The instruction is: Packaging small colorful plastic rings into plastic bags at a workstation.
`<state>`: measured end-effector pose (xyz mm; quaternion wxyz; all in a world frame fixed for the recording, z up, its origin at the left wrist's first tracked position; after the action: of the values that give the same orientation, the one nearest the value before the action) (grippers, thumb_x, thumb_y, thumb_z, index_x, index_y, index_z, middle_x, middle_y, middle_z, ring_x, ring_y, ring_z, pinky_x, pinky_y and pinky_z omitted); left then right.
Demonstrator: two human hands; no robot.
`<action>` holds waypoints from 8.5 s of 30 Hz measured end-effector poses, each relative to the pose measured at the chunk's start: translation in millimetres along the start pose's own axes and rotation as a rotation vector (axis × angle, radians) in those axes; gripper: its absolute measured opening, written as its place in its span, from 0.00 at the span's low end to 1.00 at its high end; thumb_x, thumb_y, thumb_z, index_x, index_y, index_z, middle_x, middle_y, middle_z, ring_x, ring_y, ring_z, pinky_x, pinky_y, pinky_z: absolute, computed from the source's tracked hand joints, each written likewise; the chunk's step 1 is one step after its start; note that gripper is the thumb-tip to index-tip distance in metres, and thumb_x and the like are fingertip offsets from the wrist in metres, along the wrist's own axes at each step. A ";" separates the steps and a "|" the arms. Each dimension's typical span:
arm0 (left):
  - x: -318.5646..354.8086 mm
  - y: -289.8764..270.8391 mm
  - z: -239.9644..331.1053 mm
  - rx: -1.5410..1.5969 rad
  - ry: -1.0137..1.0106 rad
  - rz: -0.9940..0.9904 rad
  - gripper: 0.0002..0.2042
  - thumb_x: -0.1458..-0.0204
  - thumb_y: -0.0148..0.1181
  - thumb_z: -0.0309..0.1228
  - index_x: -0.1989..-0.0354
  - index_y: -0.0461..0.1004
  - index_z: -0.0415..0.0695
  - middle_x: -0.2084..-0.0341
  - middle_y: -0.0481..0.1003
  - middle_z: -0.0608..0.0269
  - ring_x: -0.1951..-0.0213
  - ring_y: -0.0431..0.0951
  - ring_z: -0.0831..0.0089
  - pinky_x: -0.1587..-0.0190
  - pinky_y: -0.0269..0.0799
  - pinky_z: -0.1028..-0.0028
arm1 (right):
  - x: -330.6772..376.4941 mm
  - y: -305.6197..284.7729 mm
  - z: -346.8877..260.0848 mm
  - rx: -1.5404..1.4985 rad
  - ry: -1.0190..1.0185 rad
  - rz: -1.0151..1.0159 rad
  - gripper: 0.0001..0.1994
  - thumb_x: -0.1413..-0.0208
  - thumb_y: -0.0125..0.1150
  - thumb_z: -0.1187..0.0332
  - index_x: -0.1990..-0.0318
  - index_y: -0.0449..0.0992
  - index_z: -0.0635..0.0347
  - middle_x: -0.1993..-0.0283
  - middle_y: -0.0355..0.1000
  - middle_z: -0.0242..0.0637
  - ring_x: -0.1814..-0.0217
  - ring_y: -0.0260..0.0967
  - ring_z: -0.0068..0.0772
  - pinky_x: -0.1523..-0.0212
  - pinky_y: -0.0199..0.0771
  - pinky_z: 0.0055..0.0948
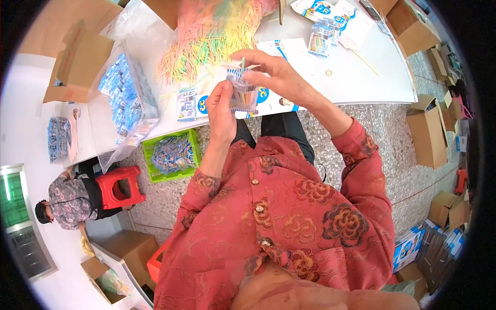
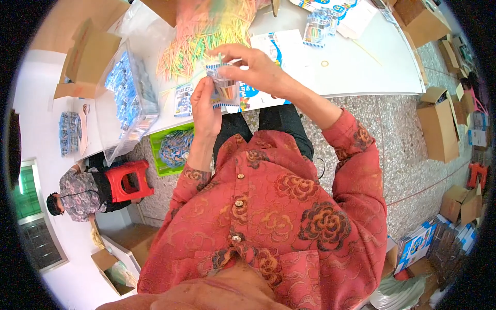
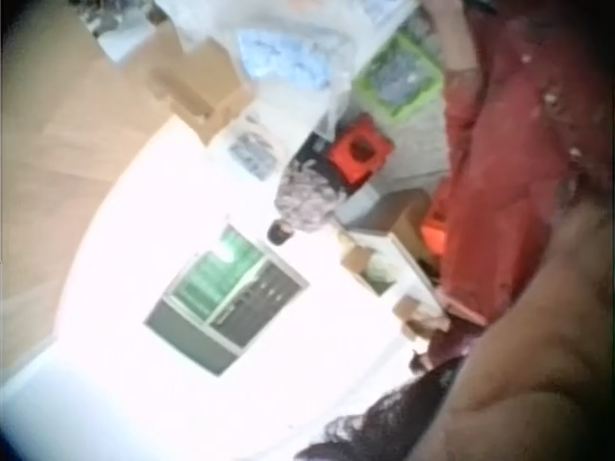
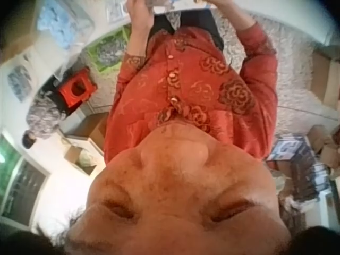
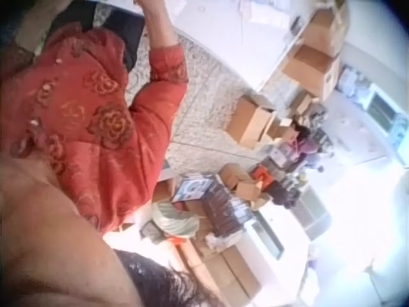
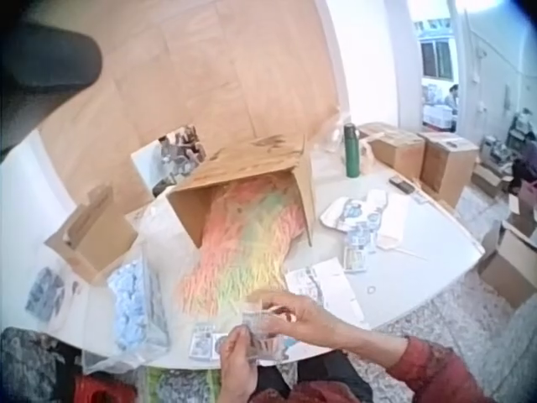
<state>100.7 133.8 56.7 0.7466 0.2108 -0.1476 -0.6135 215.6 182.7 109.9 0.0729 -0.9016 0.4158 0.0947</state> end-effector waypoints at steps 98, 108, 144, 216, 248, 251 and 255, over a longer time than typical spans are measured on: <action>-13.6 -209.4 66.6 -1.466 0.358 0.553 0.06 0.55 0.61 0.30 0.72 0.77 0.42 0.78 0.73 0.57 0.76 0.74 0.61 0.73 0.67 0.67 | -35.2 -8.4 79.5 0.751 -0.094 0.121 0.08 0.51 0.57 0.79 0.62 0.75 0.61 0.54 0.69 0.37 0.60 0.71 0.29 0.68 0.73 0.24; -14.7 -237.6 44.4 -1.125 0.111 0.599 0.11 0.62 0.68 0.32 0.72 0.77 0.40 0.81 0.76 0.60 0.79 0.75 0.73 0.74 0.68 0.74 | -34.0 8.1 86.6 0.792 -0.088 0.030 0.08 0.50 0.55 0.79 0.62 0.75 0.63 0.55 0.69 0.39 0.61 0.71 0.32 0.67 0.74 0.26; 0.5 -132.8 63.0 -0.682 0.188 0.293 0.07 0.47 0.57 0.28 0.68 0.76 0.35 0.77 0.73 0.71 0.74 0.67 0.87 0.71 0.63 0.84 | -91.8 81.9 57.4 0.359 -0.033 -0.164 0.12 0.51 0.62 0.65 0.62 0.74 0.62 0.67 0.71 0.36 0.66 0.67 0.30 0.64 0.67 0.27; 9.8 -76.4 40.2 -0.919 0.257 0.177 0.05 0.60 0.63 0.21 0.73 0.75 0.36 0.78 0.74 0.58 0.77 0.75 0.71 0.74 0.70 0.76 | -38.1 74.2 10.7 0.667 -0.146 -0.137 0.10 0.56 0.62 0.75 0.64 0.72 0.64 0.66 0.71 0.40 0.70 0.68 0.38 0.70 0.70 0.31; 17.8 -168.7 41.4 -0.664 0.110 0.374 0.06 0.56 0.62 0.22 0.78 0.71 0.36 0.84 0.67 0.69 0.79 0.63 0.85 0.75 0.61 0.82 | -163.0 149.3 137.1 1.515 -1.109 -0.642 0.09 0.56 0.54 0.70 0.66 0.65 0.59 0.69 0.63 0.31 0.64 0.68 0.26 0.69 0.72 0.20; 15.3 -170.8 38.0 -0.648 0.118 0.359 0.05 0.56 0.62 0.22 0.78 0.71 0.36 0.84 0.67 0.69 0.79 0.63 0.85 0.75 0.61 0.82 | -164.2 147.6 137.2 1.502 -1.125 -0.612 0.08 0.56 0.54 0.69 0.67 0.66 0.59 0.71 0.63 0.30 0.66 0.68 0.26 0.69 0.72 0.19; 13.2 -171.3 34.2 -0.630 0.131 0.352 0.07 0.56 0.62 0.22 0.79 0.69 0.37 0.85 0.65 0.70 0.79 0.62 0.85 0.75 0.60 0.82 | -166.9 137.5 140.1 1.465 -1.107 -0.607 0.07 0.56 0.53 0.70 0.69 0.66 0.58 0.71 0.63 0.30 0.66 0.67 0.26 0.69 0.72 0.21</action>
<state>-59.2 89.2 1.0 0.8770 -0.0194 0.0624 -0.4761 -11.0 246.5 5.2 0.8239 -0.5293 0.0279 0.2004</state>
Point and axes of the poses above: each hand's wrist, its own x-axis away from the middle knuckle, its own y-axis out of the palm, z = x × y, the point moved 9 cm from there along -x, towards the middle knuckle
